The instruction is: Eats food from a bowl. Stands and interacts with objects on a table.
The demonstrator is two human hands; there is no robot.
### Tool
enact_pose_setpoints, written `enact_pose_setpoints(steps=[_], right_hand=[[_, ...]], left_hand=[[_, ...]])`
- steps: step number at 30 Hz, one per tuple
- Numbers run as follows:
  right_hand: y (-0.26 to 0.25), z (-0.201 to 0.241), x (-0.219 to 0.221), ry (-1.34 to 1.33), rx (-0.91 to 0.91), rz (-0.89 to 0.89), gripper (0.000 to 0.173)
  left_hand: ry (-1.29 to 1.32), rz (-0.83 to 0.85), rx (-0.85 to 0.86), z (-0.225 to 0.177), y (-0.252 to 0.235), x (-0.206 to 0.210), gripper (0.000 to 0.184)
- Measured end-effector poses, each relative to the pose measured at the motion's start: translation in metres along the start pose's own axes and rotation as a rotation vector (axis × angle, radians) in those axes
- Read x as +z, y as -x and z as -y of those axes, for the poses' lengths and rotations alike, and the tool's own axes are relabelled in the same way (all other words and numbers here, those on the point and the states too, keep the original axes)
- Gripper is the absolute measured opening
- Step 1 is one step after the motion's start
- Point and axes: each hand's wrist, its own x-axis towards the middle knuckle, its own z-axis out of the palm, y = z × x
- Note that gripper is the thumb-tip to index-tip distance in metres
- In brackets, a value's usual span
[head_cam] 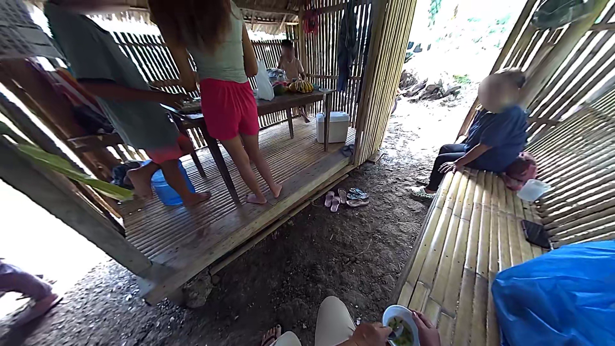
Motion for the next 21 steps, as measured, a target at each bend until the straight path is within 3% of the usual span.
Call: enact_pose_setpoints(steps=[4, 21], right_hand=[[-0.016, -0.026, -0.004, 0.021, -0.051, 0.011, 0.025], [-0.022, -0.025, -0.009, 0.074, -0.049, 0.011, 0.026]], left_hand=[[-0.015, 0.000, 0.000, 0.001, 0.000, 0.003, 0.040], [-0.025, -0.060, -0.008, 0.004, -0.006, 0.011, 0.041]])
